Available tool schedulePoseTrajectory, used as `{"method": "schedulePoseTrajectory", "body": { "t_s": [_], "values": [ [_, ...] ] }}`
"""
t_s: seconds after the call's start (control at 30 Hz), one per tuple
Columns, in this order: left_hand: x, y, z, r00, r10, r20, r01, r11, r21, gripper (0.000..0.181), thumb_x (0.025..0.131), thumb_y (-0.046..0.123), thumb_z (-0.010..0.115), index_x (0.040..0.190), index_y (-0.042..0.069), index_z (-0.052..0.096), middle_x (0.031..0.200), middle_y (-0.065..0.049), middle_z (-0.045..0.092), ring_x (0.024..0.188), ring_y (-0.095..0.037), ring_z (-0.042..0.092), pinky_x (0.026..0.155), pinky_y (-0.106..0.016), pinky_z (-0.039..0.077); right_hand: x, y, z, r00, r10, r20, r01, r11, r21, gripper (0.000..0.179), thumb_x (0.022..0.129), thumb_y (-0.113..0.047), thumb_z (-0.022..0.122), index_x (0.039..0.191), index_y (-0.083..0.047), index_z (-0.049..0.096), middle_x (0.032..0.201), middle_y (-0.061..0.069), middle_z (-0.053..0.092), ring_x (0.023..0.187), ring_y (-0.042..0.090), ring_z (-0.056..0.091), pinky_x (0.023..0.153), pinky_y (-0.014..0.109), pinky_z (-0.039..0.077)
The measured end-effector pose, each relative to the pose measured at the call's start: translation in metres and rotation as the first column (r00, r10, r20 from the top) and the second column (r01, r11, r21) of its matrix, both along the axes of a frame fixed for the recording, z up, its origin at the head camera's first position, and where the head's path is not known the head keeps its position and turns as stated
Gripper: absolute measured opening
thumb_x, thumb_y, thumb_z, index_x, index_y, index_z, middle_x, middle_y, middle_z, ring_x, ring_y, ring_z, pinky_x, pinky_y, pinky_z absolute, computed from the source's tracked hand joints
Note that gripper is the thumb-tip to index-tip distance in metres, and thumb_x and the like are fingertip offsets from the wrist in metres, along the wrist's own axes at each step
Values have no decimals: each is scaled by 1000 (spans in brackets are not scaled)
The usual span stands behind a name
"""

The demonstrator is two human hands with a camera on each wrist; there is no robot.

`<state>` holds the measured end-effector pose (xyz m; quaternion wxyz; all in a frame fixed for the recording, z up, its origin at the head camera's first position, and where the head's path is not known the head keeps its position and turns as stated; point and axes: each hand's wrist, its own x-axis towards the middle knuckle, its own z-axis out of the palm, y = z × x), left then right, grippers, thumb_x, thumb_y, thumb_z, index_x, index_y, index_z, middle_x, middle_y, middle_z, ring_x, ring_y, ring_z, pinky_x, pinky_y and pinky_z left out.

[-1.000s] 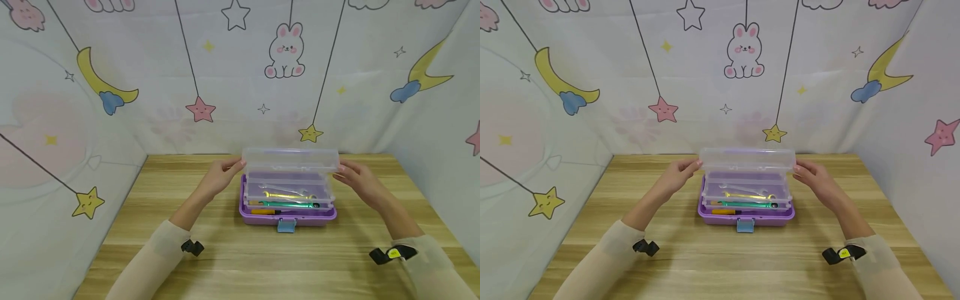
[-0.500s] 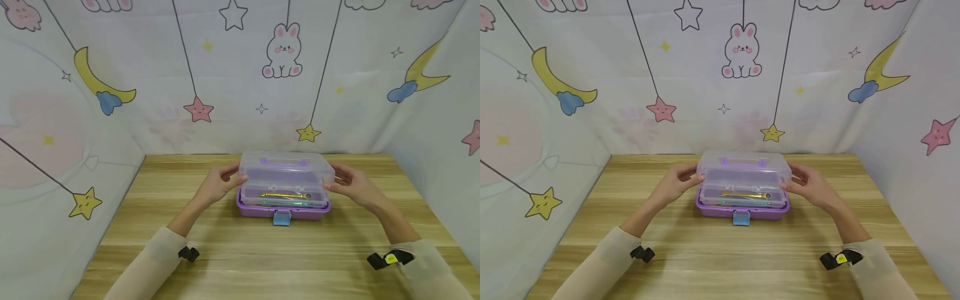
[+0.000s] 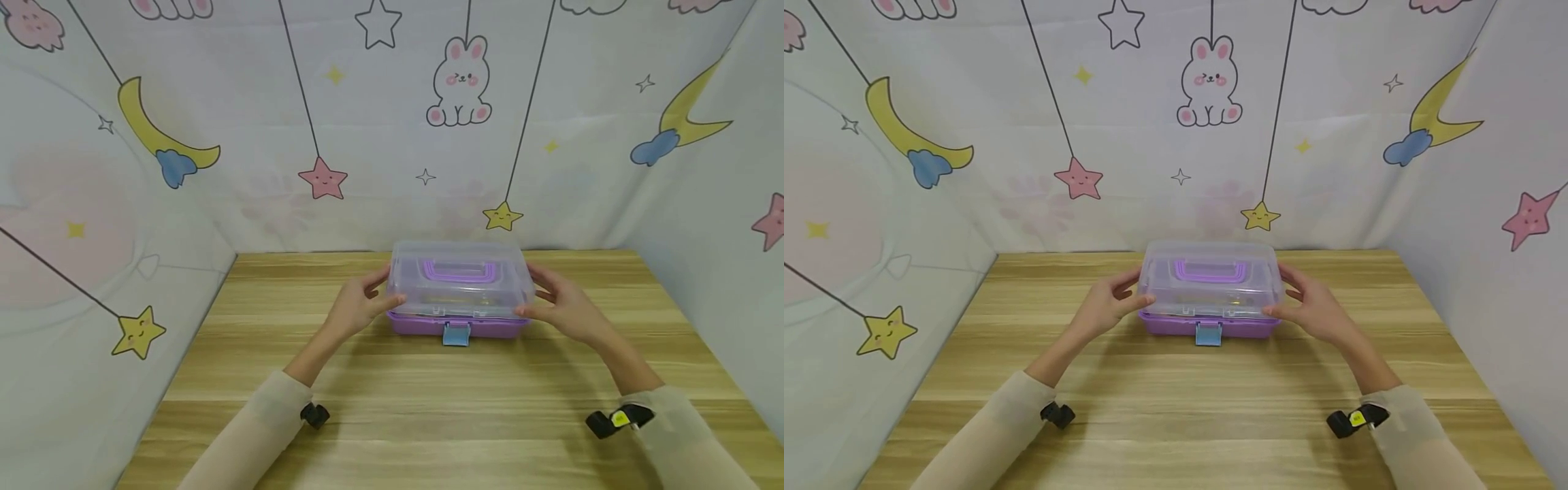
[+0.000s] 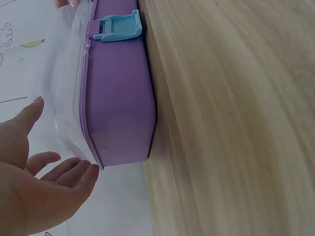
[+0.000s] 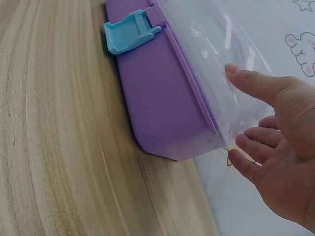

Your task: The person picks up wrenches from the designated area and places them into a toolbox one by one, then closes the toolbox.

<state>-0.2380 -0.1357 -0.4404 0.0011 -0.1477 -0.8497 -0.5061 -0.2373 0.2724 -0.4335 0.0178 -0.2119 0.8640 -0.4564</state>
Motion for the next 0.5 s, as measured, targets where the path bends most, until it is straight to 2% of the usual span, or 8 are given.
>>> {"method": "schedulePoseTrajectory", "body": {
  "t_s": [0.17, 0.3, 0.43, 0.5],
  "values": [
    [-2, 4, -10, 1000, 24, -2, -24, 998, 53, 80, 79, 44, 82, 146, 14, 48, 148, 0, 49, 132, -18, 51, 103, -32, 48, -4, -3, -6, 999, -44, -25, 45, 997, 57, 95, 81, -30, 84, 155, -8, 29, 155, 16, 38, 141, 35, 37, 109, 52, 40],
    [-2, 6, -17, 999, 44, 21, -45, 995, 94, 81, 78, 42, 83, 147, 17, 48, 148, 2, 48, 130, -21, 53, 101, -30, 49, -6, -4, -8, 998, -54, -28, 56, 995, 85, 97, 81, -33, 83, 156, -8, 27, 156, 16, 36, 141, 36, 36, 108, 54, 40],
    [-1, 8, -19, 998, 51, 20, -53, 993, 109, 81, 80, 37, 83, 148, 15, 47, 149, 1, 48, 131, -20, 51, 102, -31, 49, -6, -5, -9, 998, -51, -25, 53, 994, 92, 98, 81, -34, 83, 157, -8, 25, 157, 17, 34, 142, 37, 34, 108, 56, 40],
    [-1, 9, -18, 999, 48, 15, -49, 995, 90, 82, 81, 38, 83, 149, 14, 45, 150, -1, 47, 132, -18, 50, 102, -32, 48, -5, -6, -8, 999, -37, -27, 40, 995, 97, 99, 82, -33, 82, 157, -7, 23, 157, 19, 33, 142, 39, 33, 108, 57, 39]
  ]
}}
